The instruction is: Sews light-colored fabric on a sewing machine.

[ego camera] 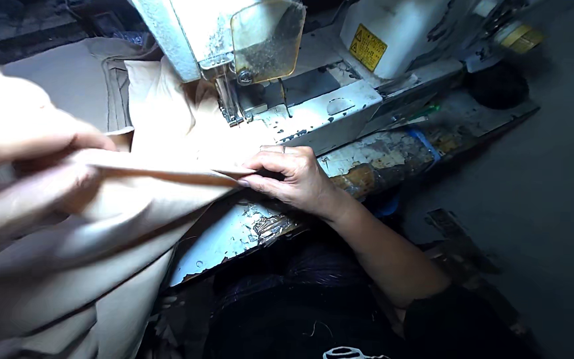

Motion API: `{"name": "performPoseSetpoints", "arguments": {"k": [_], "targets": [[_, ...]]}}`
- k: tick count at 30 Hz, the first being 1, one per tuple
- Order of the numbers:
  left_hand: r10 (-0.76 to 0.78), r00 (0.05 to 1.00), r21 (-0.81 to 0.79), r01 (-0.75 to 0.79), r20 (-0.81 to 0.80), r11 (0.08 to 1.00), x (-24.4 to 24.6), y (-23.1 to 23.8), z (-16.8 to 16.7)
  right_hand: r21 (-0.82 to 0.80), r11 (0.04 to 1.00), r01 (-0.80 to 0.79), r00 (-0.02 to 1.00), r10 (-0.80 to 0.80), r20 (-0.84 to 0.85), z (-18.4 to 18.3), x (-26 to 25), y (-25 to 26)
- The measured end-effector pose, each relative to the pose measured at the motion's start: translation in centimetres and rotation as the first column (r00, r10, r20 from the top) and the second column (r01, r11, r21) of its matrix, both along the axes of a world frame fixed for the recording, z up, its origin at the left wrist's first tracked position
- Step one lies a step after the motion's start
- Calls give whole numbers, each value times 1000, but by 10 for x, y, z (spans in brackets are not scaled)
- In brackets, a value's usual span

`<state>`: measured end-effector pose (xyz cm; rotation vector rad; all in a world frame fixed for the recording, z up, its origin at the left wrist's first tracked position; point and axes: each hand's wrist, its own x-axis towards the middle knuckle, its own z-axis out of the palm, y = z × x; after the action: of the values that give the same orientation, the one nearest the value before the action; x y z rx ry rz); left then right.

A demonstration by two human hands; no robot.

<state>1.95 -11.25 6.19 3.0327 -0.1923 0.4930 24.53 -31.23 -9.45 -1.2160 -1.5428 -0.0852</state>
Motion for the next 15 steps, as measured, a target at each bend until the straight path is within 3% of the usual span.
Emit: {"name": "performPoseSetpoints", "arguments": {"k": [5, 8, 12, 15], "targets": [[-45, 999, -30, 45, 14, 999, 6, -6, -3, -7, 1000, -15, 1000, 15, -10, -2, -1, 1], [-59, 998, 65, 58, 21, 996, 10, 1, -3, -7, 1000, -20, 1000, 20, -8, -1, -2, 2], [-6, 1000, -55, 6, 14, 998, 13, -11, -10, -21, 1000, -15, 1000, 15, -5, -1, 0, 0], [-9, 999, 146, 17, -50, 989, 20, -5, -4, -30, 1000, -2, 1000, 2, 2, -1, -1, 0]]}}
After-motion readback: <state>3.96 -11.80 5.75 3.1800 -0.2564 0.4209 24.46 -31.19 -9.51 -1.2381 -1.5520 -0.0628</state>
